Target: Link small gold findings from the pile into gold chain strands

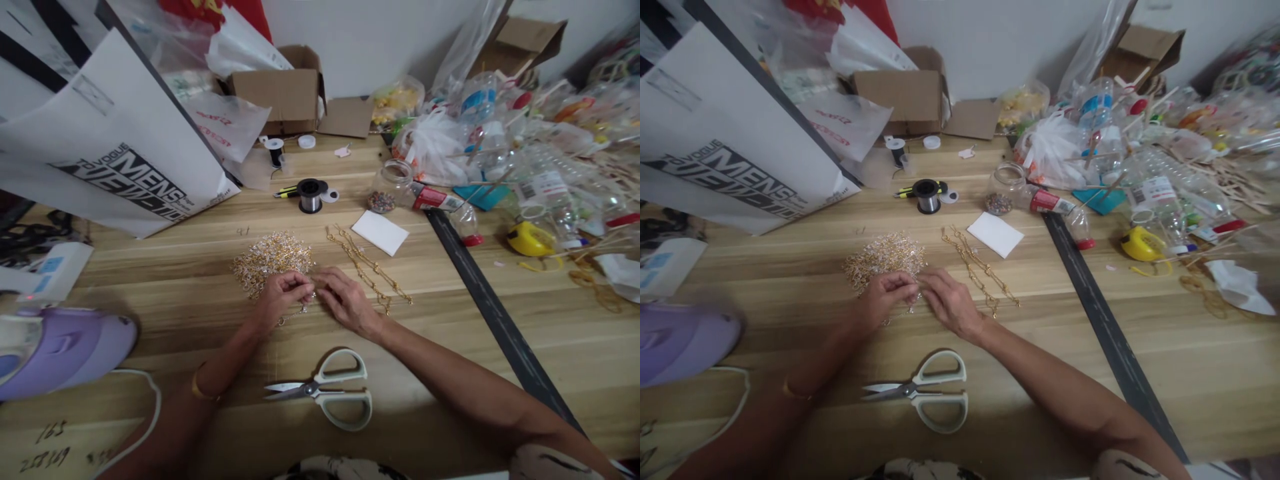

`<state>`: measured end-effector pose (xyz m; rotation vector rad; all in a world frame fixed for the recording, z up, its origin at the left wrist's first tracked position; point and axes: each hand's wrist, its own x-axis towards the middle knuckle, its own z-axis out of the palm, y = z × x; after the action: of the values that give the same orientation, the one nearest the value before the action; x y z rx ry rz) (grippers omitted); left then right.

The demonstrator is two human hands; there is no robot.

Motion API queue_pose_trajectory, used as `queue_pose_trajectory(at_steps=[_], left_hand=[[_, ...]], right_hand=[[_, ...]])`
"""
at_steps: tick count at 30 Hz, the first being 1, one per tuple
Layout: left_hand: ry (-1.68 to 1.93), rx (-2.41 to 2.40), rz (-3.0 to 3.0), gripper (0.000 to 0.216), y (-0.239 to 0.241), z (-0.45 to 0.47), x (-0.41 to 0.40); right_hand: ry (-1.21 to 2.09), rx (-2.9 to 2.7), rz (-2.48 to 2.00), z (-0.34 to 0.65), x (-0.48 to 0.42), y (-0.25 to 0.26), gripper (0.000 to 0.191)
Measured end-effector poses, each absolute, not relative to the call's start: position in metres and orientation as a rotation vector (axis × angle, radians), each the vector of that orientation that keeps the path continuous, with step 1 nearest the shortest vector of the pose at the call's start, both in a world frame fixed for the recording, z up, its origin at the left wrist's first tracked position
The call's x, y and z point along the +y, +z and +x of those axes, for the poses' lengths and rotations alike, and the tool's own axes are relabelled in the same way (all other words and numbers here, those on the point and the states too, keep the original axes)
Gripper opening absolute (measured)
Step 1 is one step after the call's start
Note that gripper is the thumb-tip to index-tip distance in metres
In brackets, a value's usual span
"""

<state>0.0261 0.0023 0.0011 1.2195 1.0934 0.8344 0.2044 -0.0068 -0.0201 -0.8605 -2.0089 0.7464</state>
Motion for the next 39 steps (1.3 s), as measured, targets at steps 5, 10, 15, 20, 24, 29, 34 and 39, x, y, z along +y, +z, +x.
queue_pose_trajectory(at_steps=[5, 10, 15, 20, 24, 29, 34, 39], left_hand=[[0.820, 1.101, 1.250, 0.020, 0.0032, 0.0271, 0.0026], [0.809, 1.086, 1.264, 0.020, 0.0054, 0.0277, 0.0020], [0.813, 1.098, 1.247, 0.020, 0.0029, 0.0272, 0.0019], [0.820, 1.091, 1.259, 0.021, -0.0009, 0.0270, 0.0023], [0.828, 1.091, 1.269, 0.022, -0.0011, 0.0273, 0.0021], [0.835, 1.111, 1.249, 0.023, 0.0005, 0.0279, 0.0020], [0.832, 1.111, 1.249, 0.022, 0.0014, 0.0275, 0.0023], [0.840, 1.117, 1.232, 0.020, 0.0015, 0.0268, 0.0023]], right_hand=[[0.799, -1.997, -0.821, 0.2048, -0.0055, -0.0172, 0.019], [0.807, -1.973, -0.829, 0.2046, -0.0044, -0.0205, 0.011], [0.799, -1.971, -0.826, 0.2047, -0.0038, -0.0228, 0.010], [0.803, -1.954, -0.842, 0.2050, -0.0045, -0.0222, 0.008], [0.797, -1.954, -0.835, 0.2050, -0.0048, -0.0208, 0.009], [0.793, -1.959, -0.837, 0.2040, -0.0053, -0.0196, 0.011], [0.784, -1.955, -0.829, 0.2033, -0.0053, -0.0205, 0.011], [0.780, -1.966, -0.827, 0.2037, -0.0057, -0.0235, 0.011]])
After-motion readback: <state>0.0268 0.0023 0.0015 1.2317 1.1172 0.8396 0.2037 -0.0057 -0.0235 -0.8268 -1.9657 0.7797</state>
